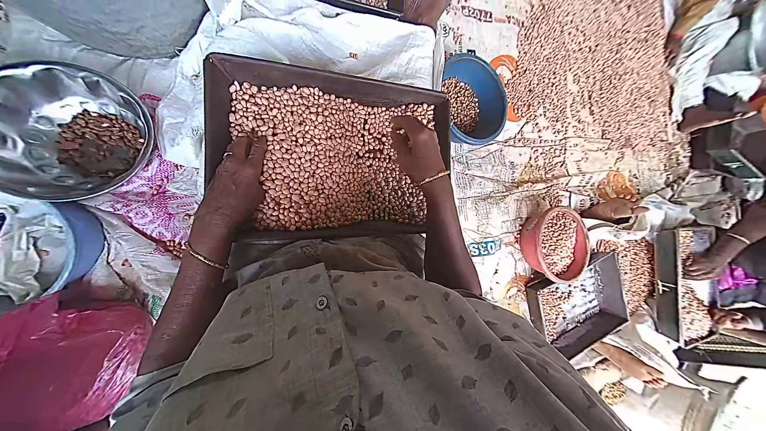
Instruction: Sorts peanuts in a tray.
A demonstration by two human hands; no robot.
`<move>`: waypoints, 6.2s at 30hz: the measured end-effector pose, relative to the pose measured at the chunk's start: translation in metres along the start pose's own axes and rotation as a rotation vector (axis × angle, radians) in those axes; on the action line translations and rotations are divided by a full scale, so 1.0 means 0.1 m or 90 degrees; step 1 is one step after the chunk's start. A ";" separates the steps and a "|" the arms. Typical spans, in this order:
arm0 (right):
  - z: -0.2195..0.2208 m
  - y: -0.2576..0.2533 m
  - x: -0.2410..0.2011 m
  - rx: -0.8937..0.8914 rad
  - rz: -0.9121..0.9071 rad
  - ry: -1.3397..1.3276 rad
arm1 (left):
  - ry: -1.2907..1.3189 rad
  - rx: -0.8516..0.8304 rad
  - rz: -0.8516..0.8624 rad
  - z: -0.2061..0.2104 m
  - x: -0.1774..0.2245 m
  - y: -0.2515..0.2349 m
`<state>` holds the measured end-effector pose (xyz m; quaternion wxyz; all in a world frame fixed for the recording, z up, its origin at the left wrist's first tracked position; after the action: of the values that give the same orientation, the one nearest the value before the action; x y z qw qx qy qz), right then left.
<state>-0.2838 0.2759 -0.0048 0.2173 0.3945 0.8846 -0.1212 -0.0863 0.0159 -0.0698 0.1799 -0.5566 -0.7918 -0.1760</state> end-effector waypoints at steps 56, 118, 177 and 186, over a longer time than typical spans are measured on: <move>0.63 0.03 -0.44 -0.085 0.073 -0.832 | -0.011 0.005 0.001 0.01 0.01 0.01; 0.48 0.69 0.03 -0.174 -0.032 0.193 | -0.020 -0.030 -0.048 -0.03 0.05 0.00; 0.45 0.48 -0.41 0.034 -0.037 -0.453 | -0.020 -0.022 -0.058 0.01 0.01 0.04; -0.13 0.37 0.43 -0.129 0.287 0.102 | -0.016 -0.027 -0.054 -0.01 0.05 0.05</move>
<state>-0.2854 0.3335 -0.0159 0.2066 0.5660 0.7965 0.0506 -0.0830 0.0213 -0.0663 0.1504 -0.5283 -0.8129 -0.1936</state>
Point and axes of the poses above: each hand's wrist, its own y-axis away from the middle knuckle, its own z-axis out of the palm, x = y × z, the point moved 2 cm from there along -y, towards the middle knuckle, and after that the axes turned 4 degrees about -z, right-handed, at the moved point
